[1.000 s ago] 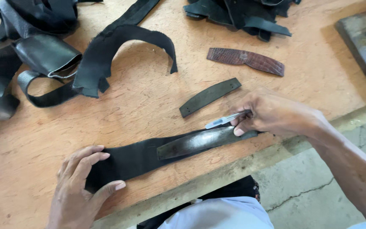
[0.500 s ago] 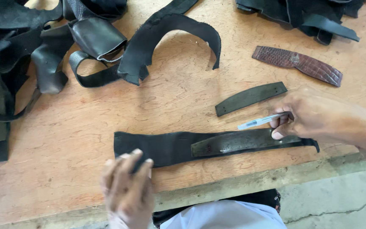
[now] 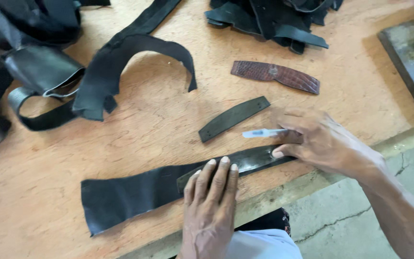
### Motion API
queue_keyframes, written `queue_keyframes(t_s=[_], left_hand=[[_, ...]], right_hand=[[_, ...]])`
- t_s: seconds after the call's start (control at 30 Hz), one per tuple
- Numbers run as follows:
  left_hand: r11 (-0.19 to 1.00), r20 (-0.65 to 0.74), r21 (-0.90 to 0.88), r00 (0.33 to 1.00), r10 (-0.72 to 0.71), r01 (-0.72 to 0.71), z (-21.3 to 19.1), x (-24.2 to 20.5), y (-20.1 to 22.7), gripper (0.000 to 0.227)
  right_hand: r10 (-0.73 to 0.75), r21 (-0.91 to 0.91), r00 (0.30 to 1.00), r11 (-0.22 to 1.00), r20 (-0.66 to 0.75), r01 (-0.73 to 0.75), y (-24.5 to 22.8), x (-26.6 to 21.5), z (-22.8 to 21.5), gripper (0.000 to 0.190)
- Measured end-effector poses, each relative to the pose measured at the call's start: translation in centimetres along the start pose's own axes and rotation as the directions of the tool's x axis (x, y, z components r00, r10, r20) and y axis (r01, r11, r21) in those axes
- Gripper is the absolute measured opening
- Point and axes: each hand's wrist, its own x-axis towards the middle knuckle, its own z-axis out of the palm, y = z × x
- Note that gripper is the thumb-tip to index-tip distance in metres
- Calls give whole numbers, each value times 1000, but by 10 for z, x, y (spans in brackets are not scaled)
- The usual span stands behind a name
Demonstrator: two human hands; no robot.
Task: The person traces the outline of a template onto a piece of black material using a pen while holding it steady on a wooden workbench.
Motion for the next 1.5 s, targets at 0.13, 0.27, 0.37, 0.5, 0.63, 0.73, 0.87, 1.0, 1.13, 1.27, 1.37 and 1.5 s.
queue_keyframes(t_s=[0.13, 0.27, 0.37, 0.5, 0.63, 0.73, 0.87, 1.0, 1.13, 1.27, 1.37, 1.5], left_hand=[[996, -9, -69, 999, -53, 52, 8, 0, -5, 40], [987, -14, -156, 999, -38, 35, 10, 8, -7, 36], [985, 66, -171, 998, -21, 32, 5, 11, -10, 43], [986, 92, -165, 995, 41, -26, 9, 17, -5, 48], [989, 94, -140, 993, 66, -52, 14, 22, 2, 48], [995, 86, -99, 996, 40, -31, 16, 25, 5, 48], [994, 107, -109, 994, 1, 11, 14, 22, 6, 54], [997, 67, -70, 998, -17, 22, 15, 20, 6, 52], [997, 11, 65, 999, -52, 51, 19, 2, 9, 51], [988, 4, 91, 992, -124, 123, 14, -35, 10, 62], [970, -9, 86, 973, -229, 229, 12, -50, 4, 55], [920, -75, 79, 923, -378, 383, -2, -57, -1, 52]], right_hand=[[-34, -22, 988, 999, -152, 31, 27, -17, 3, 37], [-176, 44, 913, 978, -368, 206, 55, -25, 16, 16], [-187, 42, 876, 973, -445, 229, 67, -39, 31, 27], [39, 219, 918, 974, -395, 53, 76, -44, 42, 29], [-160, 179, 858, 944, -489, 278, 82, -41, 49, 32], [-334, -53, 755, 927, -565, 370, 82, -48, 55, 37], [-431, -190, 709, 898, -559, 396, 81, -61, 57, 47], [-462, -270, 753, 887, -468, 375, 78, -59, 54, 51], [-390, -229, 801, 920, -454, 318, 69, -61, 52, 46], [-325, -190, 778, 946, -538, 264, 57, -60, 58, 38], [-204, -131, 810, 979, -550, 158, 55, -59, 62, 36], [-209, -131, 794, 978, -570, 163, 51, -56, 63, 31]])
